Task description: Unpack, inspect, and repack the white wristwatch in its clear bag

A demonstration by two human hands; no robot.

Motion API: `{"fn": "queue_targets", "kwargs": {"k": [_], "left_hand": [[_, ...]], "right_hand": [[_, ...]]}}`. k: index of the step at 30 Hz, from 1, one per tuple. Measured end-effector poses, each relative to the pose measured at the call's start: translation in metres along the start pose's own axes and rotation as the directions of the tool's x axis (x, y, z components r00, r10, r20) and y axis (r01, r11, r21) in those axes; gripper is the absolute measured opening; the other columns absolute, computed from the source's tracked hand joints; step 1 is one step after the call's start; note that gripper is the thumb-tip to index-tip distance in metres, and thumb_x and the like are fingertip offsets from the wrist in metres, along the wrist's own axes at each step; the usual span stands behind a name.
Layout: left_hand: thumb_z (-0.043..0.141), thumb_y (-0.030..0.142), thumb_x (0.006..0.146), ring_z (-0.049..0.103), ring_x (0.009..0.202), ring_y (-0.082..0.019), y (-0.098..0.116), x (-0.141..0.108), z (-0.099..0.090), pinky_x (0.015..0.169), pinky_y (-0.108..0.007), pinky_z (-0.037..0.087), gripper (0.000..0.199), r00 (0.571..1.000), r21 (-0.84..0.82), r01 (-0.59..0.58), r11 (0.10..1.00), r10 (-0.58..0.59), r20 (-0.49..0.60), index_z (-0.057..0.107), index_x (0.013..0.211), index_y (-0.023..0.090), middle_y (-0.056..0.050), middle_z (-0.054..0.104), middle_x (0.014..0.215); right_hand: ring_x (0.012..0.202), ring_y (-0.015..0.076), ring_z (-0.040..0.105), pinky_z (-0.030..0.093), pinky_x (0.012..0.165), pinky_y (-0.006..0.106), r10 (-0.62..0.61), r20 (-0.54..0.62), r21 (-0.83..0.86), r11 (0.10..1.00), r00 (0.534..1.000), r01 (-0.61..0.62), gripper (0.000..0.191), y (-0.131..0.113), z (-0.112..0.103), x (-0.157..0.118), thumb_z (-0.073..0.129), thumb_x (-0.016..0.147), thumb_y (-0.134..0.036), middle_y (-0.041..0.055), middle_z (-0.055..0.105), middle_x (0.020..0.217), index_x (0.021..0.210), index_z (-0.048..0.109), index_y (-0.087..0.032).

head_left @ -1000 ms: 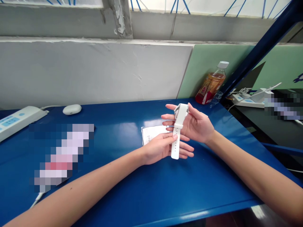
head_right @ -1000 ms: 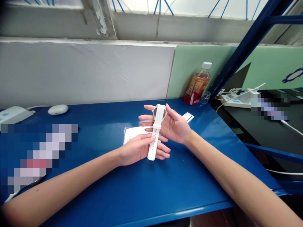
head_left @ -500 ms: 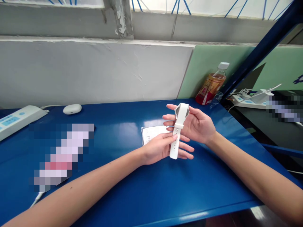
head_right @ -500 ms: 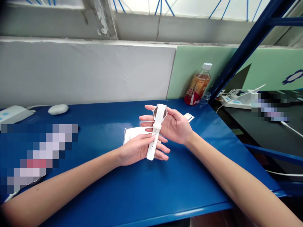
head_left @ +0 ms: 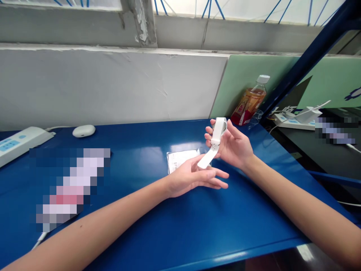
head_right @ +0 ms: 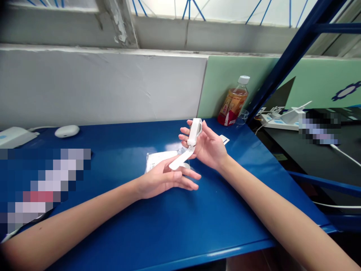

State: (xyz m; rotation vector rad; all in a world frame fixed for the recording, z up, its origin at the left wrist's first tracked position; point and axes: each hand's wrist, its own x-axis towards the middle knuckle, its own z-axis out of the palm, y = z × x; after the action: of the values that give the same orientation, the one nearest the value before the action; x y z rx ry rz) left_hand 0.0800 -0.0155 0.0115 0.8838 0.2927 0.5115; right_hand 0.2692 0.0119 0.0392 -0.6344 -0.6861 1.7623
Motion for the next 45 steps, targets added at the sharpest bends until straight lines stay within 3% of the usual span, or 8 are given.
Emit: {"fn": "queue_targets", "kwargs": {"k": [6,10,14,19,23,28,33,45], "left_hand": [[0.073,0.028,0.089,0.073,0.097,-0.028,-0.006,0.000,0.002,0.089,-0.041,0.053,0.048,0.991,0.028,-0.055,0.998,0.058,-0.119,0.057,0.133,0.019,-0.017,0.066,0.125],[0.071,0.031,0.089,0.068,0.110,-0.032,-0.006,0.003,0.002,0.093,-0.042,0.052,0.038,0.985,0.025,-0.047,0.999,0.051,-0.164,0.064,0.123,0.015,-0.019,0.058,0.137],[0.075,0.031,0.086,0.068,0.109,-0.032,-0.005,0.003,0.002,0.093,-0.044,0.052,0.042,0.986,0.036,-0.053,0.998,0.058,-0.158,0.062,0.124,0.019,-0.016,0.061,0.134],[0.080,0.031,0.081,0.073,0.087,-0.022,-0.006,0.002,0.004,0.081,-0.034,0.056,0.040,0.983,0.171,-0.043,0.984,0.071,-0.166,0.063,0.113,0.013,-0.010,0.072,0.100],[0.079,0.039,0.080,0.070,0.068,-0.015,-0.007,0.002,0.006,0.070,-0.028,0.056,0.037,0.973,0.239,-0.031,0.970,0.084,-0.215,0.064,0.098,0.010,-0.003,0.068,0.078],[0.076,0.044,0.082,0.074,0.080,-0.020,-0.009,0.004,0.007,0.079,-0.033,0.058,0.040,0.976,0.208,-0.017,0.978,0.062,-0.209,0.068,0.100,0.009,-0.010,0.074,0.089],[0.079,0.042,0.080,0.073,0.097,-0.030,-0.011,0.004,0.007,0.089,-0.042,0.057,0.042,0.963,0.168,-0.002,0.986,0.047,-0.265,0.071,0.101,0.007,-0.017,0.074,0.101],[0.083,0.045,0.074,0.076,0.087,-0.028,-0.010,0.004,0.007,0.085,-0.040,0.059,0.046,0.957,0.159,0.079,0.984,-0.030,-0.287,0.072,0.097,0.006,-0.019,0.076,0.093]], "right_hand": [[0.063,0.0131,0.068,0.056,0.068,0.026,-0.128,-0.008,-0.082,0.988,0.992,0.127,0.019,0.007,-0.007,0.001,0.072,0.084,-0.043,-0.0072,0.067,0.063,0.084,0.064,-0.026],[0.093,0.0198,0.073,0.057,0.086,0.033,-0.107,0.028,-0.199,0.974,0.994,0.111,0.029,0.010,-0.006,0.000,0.069,0.083,-0.055,-0.0018,0.077,0.077,0.085,0.069,-0.025],[0.126,0.0240,0.059,0.046,0.104,0.040,-0.202,0.157,-0.405,0.879,0.967,0.250,0.036,0.013,-0.002,-0.002,0.055,0.093,-0.057,0.0028,0.077,0.106,0.094,0.074,-0.027],[0.139,0.0289,0.045,0.041,0.109,0.047,-0.226,0.232,-0.643,0.694,0.946,0.323,0.031,0.024,0.001,-0.006,0.056,0.093,-0.052,0.0013,0.060,0.141,0.105,0.075,-0.030],[0.131,0.0284,0.054,0.041,0.110,0.048,-0.072,0.238,-0.532,0.825,0.969,0.192,0.038,0.029,0.006,-0.010,0.055,0.094,-0.051,0.0062,0.067,0.131,0.119,0.069,-0.027],[0.126,0.0262,0.059,0.040,0.111,0.047,0.027,0.254,-0.339,0.939,0.967,0.063,0.048,0.020,0.013,-0.015,0.043,0.097,-0.056,0.0065,0.068,0.130,0.127,0.064,-0.025],[0.127,0.0278,0.057,0.041,0.110,0.048,0.066,0.289,-0.253,0.968,0.955,0.009,0.060,0.011,0.014,-0.017,0.031,0.096,-0.063,0.0074,0.067,0.131,0.121,0.067,-0.022],[0.133,0.0305,0.051,0.032,0.115,0.049,0.102,0.320,-0.177,0.983,0.942,-0.046,0.083,0.003,0.012,-0.013,0.021,0.090,-0.076,0.0134,0.059,0.141,0.128,0.062,-0.015]]}}
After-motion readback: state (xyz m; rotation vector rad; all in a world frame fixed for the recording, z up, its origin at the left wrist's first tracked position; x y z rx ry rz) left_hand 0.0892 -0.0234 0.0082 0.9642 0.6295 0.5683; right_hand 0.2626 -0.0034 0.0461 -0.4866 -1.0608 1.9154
